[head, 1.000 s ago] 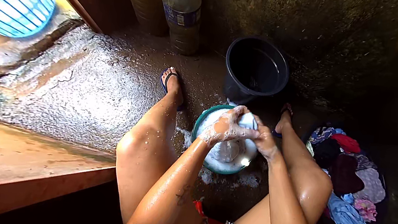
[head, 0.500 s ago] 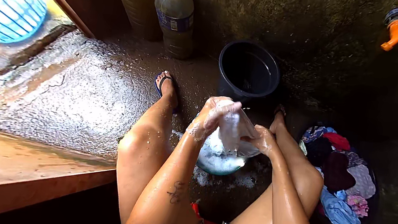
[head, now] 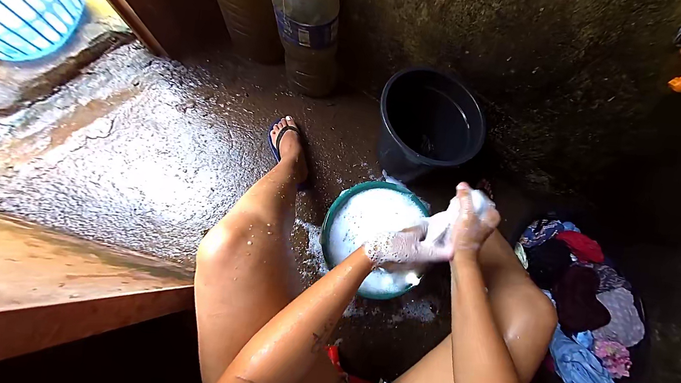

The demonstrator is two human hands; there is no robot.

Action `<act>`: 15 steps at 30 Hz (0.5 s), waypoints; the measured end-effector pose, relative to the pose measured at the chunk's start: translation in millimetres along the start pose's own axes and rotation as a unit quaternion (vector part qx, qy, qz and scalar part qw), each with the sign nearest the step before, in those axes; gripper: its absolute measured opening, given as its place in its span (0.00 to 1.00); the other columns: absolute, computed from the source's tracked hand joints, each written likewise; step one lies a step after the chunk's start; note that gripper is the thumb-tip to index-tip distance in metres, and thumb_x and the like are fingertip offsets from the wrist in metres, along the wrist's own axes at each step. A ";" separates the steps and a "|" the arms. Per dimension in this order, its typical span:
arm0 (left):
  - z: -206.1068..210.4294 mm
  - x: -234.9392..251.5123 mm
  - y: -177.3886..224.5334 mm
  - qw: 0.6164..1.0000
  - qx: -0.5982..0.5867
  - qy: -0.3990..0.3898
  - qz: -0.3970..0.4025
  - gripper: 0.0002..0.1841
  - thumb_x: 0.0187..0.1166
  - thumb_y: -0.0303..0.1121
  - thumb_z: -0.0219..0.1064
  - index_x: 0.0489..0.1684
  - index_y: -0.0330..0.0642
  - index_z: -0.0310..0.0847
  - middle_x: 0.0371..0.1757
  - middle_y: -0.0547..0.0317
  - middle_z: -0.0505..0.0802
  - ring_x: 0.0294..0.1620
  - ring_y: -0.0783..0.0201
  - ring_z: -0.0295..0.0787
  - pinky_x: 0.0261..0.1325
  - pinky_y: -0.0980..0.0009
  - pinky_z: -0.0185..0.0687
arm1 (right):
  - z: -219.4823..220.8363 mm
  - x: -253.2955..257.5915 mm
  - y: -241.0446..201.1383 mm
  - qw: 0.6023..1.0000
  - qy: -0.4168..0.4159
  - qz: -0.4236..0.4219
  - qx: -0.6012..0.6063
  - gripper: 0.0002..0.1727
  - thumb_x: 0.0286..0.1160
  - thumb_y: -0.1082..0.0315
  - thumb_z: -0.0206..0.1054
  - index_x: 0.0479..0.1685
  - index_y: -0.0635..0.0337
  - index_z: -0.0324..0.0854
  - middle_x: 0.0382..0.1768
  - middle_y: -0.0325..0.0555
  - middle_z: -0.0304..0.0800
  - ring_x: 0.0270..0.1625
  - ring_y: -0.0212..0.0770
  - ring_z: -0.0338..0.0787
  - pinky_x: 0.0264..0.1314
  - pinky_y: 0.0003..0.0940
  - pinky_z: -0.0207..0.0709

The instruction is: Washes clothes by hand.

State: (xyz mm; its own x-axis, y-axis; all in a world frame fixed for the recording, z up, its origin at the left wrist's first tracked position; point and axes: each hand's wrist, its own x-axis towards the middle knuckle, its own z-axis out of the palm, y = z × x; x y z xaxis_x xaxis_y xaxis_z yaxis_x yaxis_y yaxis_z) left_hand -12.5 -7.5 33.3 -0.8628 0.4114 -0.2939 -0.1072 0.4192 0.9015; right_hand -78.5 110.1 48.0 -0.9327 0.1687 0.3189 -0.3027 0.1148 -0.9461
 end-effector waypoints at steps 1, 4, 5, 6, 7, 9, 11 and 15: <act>5.0 5.7 -13.0 0.993 0.079 -0.058 -0.072 0.30 0.81 0.55 0.66 0.59 0.31 0.84 0.53 0.39 0.91 0.56 0.47 0.89 0.63 0.45 0.80 | -2.2 2.8 -17.4 0.997 -0.013 -0.003 0.077 0.15 0.80 0.61 0.66 0.22 0.52 0.83 0.19 0.29 0.81 0.24 0.27 0.82 0.31 0.29 0.81; 17.2 21.2 -38.2 0.944 0.198 -0.117 -0.237 0.31 0.83 0.52 0.66 0.64 0.27 0.81 0.70 0.29 0.84 0.77 0.32 0.76 0.75 0.27 0.63 | -15.1 9.4 -37.8 0.955 -0.136 -0.027 0.263 0.22 0.87 0.44 0.58 0.33 0.47 0.87 0.28 0.32 0.89 0.31 0.33 0.91 0.40 0.32 0.90; 13.0 20.7 -34.0 0.945 0.206 -0.081 -0.242 0.28 0.82 0.48 0.66 0.61 0.26 0.82 0.69 0.28 0.84 0.77 0.31 0.74 0.75 0.24 0.59 | -18.4 11.2 -28.6 0.947 -0.170 -0.019 0.270 0.24 0.82 0.37 0.60 0.34 0.46 0.87 0.26 0.32 0.89 0.28 0.32 0.90 0.34 0.31 0.90; 3.1 15.2 -22.4 0.956 0.187 -0.033 -0.224 0.24 0.81 0.43 0.67 0.56 0.24 0.83 0.64 0.28 0.87 0.73 0.32 0.78 0.73 0.26 0.61 | -23.8 11.0 -11.5 0.951 -0.203 -0.017 0.231 0.24 0.78 0.35 0.63 0.36 0.46 0.83 0.23 0.31 0.86 0.23 0.30 0.87 0.28 0.29 0.86; -11.3 5.0 -6.2 0.972 0.134 0.018 -0.192 0.21 0.82 0.40 0.67 0.53 0.24 0.84 0.57 0.30 0.89 0.65 0.36 0.84 0.69 0.32 0.68 | -34.9 10.3 10.0 0.957 -0.256 -0.025 0.135 0.25 0.75 0.37 0.68 0.46 0.50 0.76 0.26 0.31 0.84 0.26 0.28 0.85 0.31 0.27 0.84; -42.0 -27.3 22.2 0.988 -0.027 0.139 -0.068 0.11 0.79 0.33 0.70 0.39 0.31 0.86 0.33 0.48 0.90 0.35 0.58 0.86 0.45 0.56 0.83 | -51.8 10.1 38.3 0.922 -0.372 0.001 -0.103 0.42 0.56 0.47 0.84 0.63 0.69 0.72 0.39 0.47 0.86 0.41 0.36 0.87 0.51 0.37 0.84; -58.4 -52.7 31.3 0.960 -0.171 0.203 0.087 0.07 0.73 0.34 0.73 0.29 0.43 0.87 0.24 0.64 0.89 0.23 0.74 0.82 0.29 0.72 0.80 | -53.5 11.2 49.8 0.856 -0.460 0.067 -0.228 0.38 0.53 0.54 0.88 0.62 0.70 0.83 0.54 0.56 0.93 0.59 0.44 0.90 0.72 0.44 0.81; -31.9 -26.2 14.3 0.849 -0.414 0.303 0.124 0.14 0.88 0.47 0.56 0.43 0.52 0.83 0.29 0.69 0.86 0.27 0.75 0.82 0.29 0.75 0.82 | -41.3 -12.8 47.9 0.938 -0.331 0.091 0.058 0.24 0.59 0.67 0.81 0.55 0.70 0.86 0.51 0.47 0.93 0.52 0.32 0.91 0.62 0.32 0.86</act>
State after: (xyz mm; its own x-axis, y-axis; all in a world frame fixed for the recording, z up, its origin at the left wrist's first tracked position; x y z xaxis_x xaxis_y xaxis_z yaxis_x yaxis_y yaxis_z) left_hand -7.2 -38.1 64.0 -0.9785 -0.1933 -0.0720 0.0200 -0.4363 0.8996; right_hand -73.0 153.8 1.0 -0.8773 -0.4728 0.0828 -0.1099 0.0300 -0.9935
